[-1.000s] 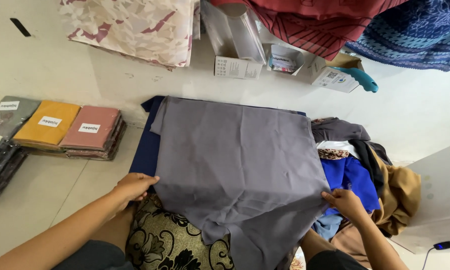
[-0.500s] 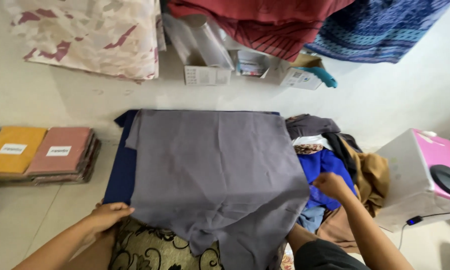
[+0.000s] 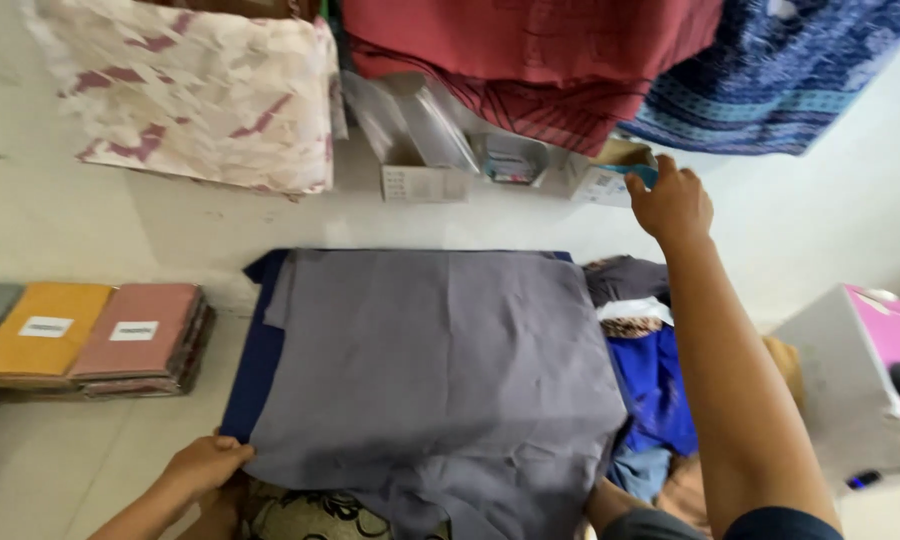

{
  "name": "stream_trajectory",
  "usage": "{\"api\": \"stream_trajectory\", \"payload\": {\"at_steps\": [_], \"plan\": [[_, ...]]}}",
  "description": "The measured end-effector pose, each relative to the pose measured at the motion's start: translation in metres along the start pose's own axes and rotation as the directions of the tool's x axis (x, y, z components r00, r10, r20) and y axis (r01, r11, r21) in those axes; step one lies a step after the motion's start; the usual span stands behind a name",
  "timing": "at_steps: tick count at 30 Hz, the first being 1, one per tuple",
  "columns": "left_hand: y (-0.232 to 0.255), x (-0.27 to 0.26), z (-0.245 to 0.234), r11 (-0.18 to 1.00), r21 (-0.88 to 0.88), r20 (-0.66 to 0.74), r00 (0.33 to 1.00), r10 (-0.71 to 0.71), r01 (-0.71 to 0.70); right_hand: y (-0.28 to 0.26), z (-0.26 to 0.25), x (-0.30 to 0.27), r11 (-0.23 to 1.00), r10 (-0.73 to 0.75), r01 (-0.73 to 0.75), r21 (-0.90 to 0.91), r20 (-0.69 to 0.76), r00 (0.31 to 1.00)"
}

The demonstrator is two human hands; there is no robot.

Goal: A person is cleaning a grey hijab with a lint roller and then folding it neatly on a blue mat in a sorting area.

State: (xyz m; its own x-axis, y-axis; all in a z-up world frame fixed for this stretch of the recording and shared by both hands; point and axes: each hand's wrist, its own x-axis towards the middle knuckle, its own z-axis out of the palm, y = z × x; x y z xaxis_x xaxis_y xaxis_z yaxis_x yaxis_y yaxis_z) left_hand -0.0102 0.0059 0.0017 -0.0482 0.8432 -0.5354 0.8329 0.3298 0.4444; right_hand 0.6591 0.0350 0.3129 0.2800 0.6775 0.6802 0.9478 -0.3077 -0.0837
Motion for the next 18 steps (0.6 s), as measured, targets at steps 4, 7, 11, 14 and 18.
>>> {"api": "stream_trajectory", "payload": {"at_steps": [4, 7, 11, 14, 18], "plan": [[-0.016, 0.017, 0.005, 0.98, 0.199, 0.026, 1.0, 0.006, -0.011, -0.001, 0.018, -0.001, 0.999, 0.047, -0.045, -0.029, 0.058, 0.997], [-0.032, 0.029, 0.017, 0.972, 0.224, 0.019, 0.997, 0.075, -0.077, 0.03, 0.035, 0.0, 0.999, -0.012, 0.013, -0.037, 0.008, 1.0], [-0.025, 0.014, 0.016, 0.957, 0.232, 0.088, 0.984, 0.156, -0.173, 0.042, -0.001, -0.036, 0.921, -0.123, 0.219, 0.321, -0.295, 0.947], [0.03, -0.054, -0.025, 0.914, 0.404, 0.065, 0.998, 0.015, -0.04, 0.02, -0.051, -0.093, 0.84, -0.184, 0.239, 0.487, -0.159, 0.97], [0.072, -0.089, -0.048, 0.887, 0.46, -0.162, 0.978, 0.129, -0.041, 0.061, -0.001, -0.145, 0.731, 0.069, -0.394, 0.558, 0.514, 0.855]]}}
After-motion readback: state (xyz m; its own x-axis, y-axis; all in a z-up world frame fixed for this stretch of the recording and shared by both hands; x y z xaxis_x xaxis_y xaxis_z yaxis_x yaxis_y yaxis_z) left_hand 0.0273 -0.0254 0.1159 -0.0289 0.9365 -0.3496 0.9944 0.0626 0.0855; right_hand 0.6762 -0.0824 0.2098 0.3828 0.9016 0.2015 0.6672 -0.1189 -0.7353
